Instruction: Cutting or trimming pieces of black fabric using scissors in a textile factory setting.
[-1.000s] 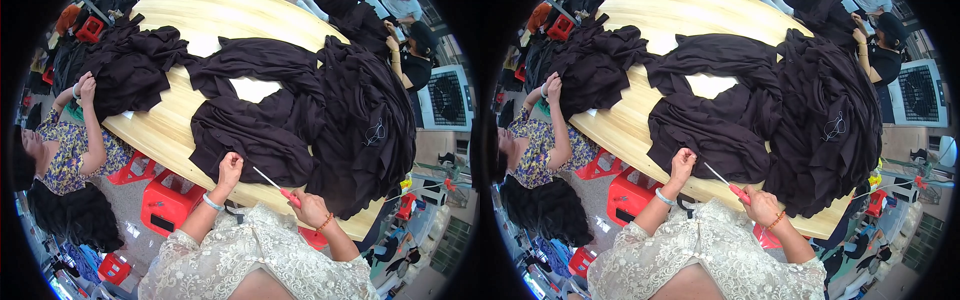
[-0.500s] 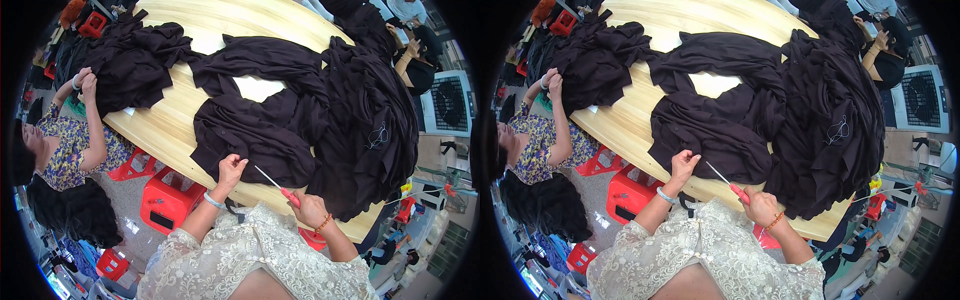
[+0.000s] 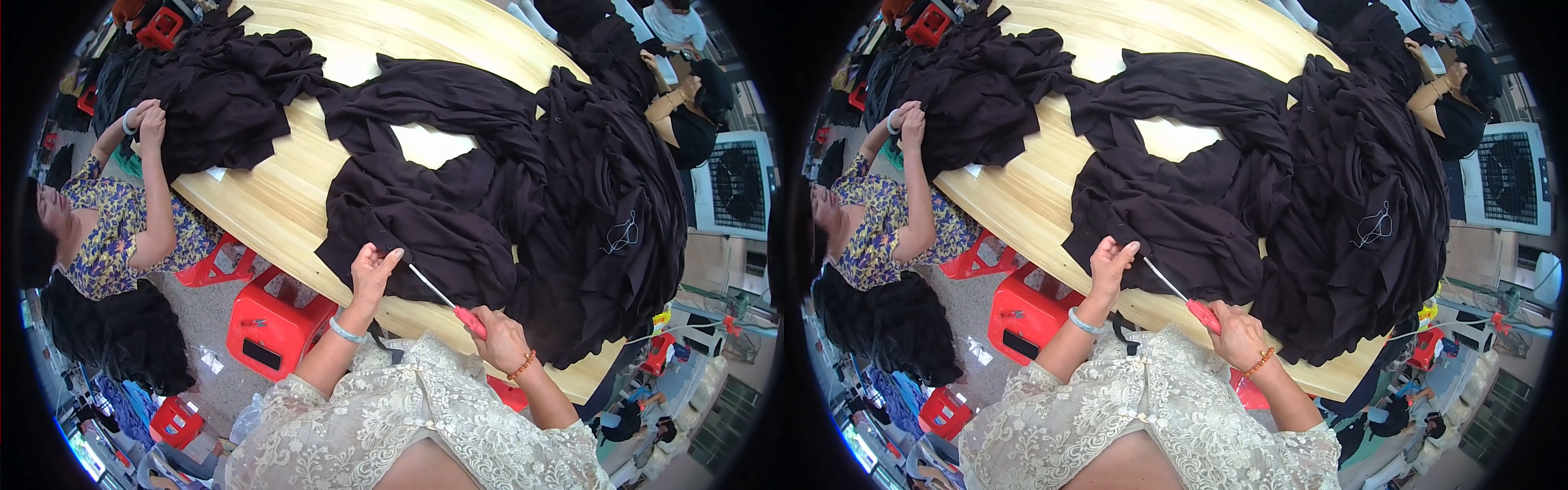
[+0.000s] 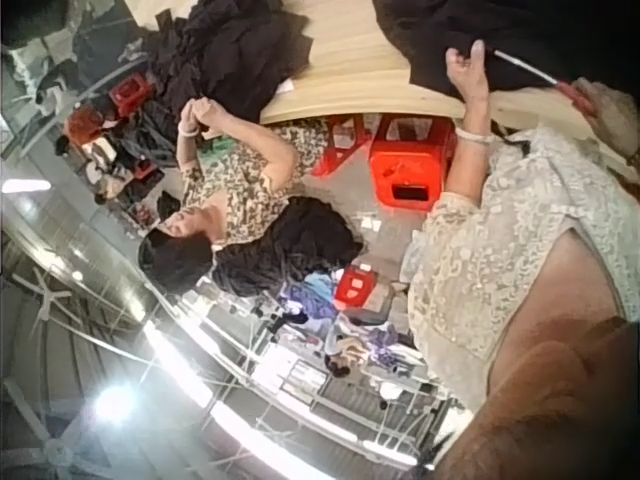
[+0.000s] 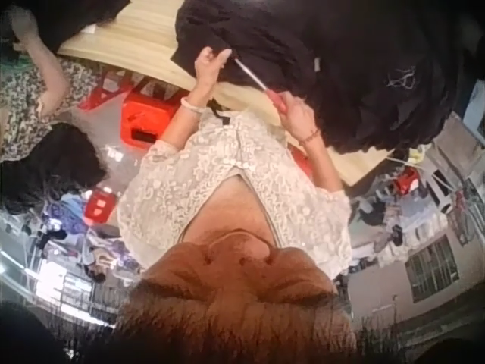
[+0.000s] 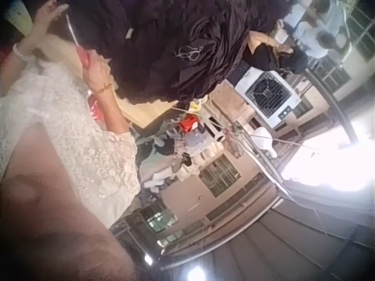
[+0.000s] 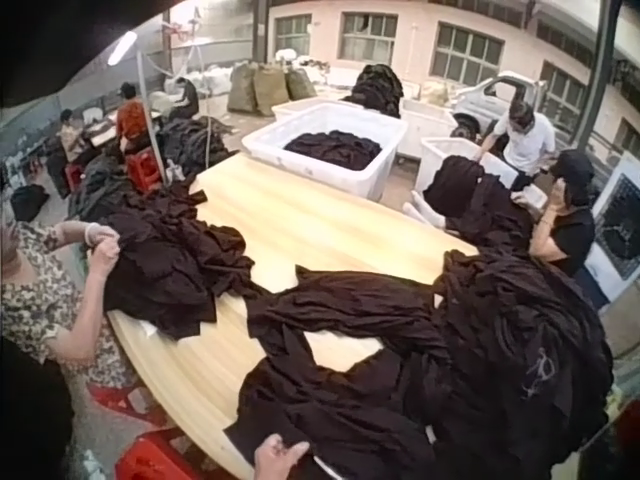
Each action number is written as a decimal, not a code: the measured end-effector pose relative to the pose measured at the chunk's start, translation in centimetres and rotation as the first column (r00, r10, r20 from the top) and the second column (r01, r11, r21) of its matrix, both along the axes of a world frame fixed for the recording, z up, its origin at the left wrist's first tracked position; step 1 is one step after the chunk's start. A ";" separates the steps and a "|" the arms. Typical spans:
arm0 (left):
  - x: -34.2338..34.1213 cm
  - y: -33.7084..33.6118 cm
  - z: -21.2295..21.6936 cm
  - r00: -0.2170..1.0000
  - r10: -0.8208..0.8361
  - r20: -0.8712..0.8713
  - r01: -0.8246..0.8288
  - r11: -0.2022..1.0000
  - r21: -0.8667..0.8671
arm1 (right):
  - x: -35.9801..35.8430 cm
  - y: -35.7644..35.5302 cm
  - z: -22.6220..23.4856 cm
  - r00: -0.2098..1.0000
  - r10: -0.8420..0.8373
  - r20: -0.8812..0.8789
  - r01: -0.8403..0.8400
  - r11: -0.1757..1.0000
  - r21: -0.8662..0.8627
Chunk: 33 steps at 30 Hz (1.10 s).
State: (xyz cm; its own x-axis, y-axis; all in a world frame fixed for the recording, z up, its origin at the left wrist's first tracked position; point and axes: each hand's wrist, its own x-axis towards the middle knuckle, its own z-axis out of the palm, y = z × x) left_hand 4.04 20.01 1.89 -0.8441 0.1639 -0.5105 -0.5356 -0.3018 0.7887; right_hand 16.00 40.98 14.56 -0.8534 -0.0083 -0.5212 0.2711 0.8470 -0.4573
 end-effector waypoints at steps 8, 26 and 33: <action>0.5 1.1 -1.5 0.994 0.013 -0.108 -0.022 0.997 -0.079 | -1.3 -0.3 0.8 1.000 -0.016 -0.006 0.016 1.000 0.021; 2.8 -0.4 0.6 0.688 -0.533 -0.492 0.445 0.846 -0.294 | -4.3 -0.2 1.3 0.996 -0.051 -0.067 0.047 0.997 -0.060; 5.0 -2.5 -0.2 0.825 -0.561 0.074 0.566 0.821 -0.076 | -13.3 -0.6 -1.0 0.917 -0.125 -0.378 0.168 0.982 0.082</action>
